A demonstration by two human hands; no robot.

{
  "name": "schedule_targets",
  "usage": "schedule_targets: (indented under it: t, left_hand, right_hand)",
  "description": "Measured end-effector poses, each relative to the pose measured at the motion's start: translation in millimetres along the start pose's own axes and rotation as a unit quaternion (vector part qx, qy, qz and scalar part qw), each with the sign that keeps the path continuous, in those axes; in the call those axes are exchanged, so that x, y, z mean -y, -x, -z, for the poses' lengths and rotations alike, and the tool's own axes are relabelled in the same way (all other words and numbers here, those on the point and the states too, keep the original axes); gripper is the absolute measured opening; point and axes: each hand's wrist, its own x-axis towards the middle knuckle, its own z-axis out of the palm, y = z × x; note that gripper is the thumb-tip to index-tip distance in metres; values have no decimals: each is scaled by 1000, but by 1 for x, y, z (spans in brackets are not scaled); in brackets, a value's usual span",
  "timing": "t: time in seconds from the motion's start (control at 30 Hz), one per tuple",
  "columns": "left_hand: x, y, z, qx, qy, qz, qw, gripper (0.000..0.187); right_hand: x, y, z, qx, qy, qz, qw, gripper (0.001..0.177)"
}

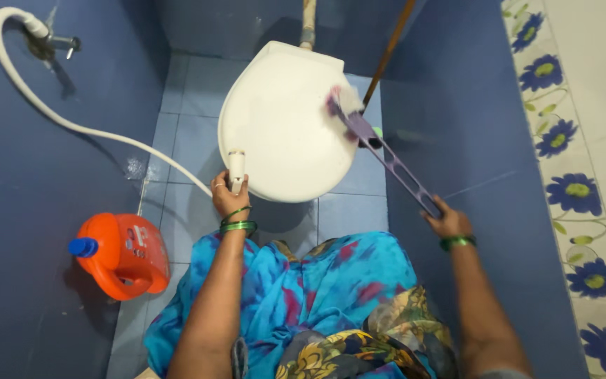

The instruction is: The person cleans a toilet by scrubbing the inside of the bowl with a brush and spraying water from a hand-held sprayer, then repeats the process on the lid and outer surfaces.

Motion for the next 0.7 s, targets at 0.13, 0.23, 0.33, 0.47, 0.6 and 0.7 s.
schedule_targets:
  t: [0.13,0.23,0.33,0.47,0.6,0.7]
  left_hand:
    - [5,0,4,12,-21,2,1000,43]
    - [8,1,8,12,-31,0,999,43]
    - [11,1,13,6,-28,0,1000,42]
    - [12,-2,15,0,-34,8,999,43]
    - [9,-1,12,-6,-19,-4,1000,41]
    - [4,-1,8,-9,-12,-23,1000,41]
  right_hand:
    - [91,-55,-7,-6,-23,-4,1000,86]
    - [171,-65,-8,11,-102,37,994,81]
    - [222,-59,-12,54,-118,104,986,76]
    - [218,-36,-24,79,-82,192,975,74]
    - [134,-9,-13,147,2,181,972,69]
    - [59,8,-6,138,45,115,983,76]
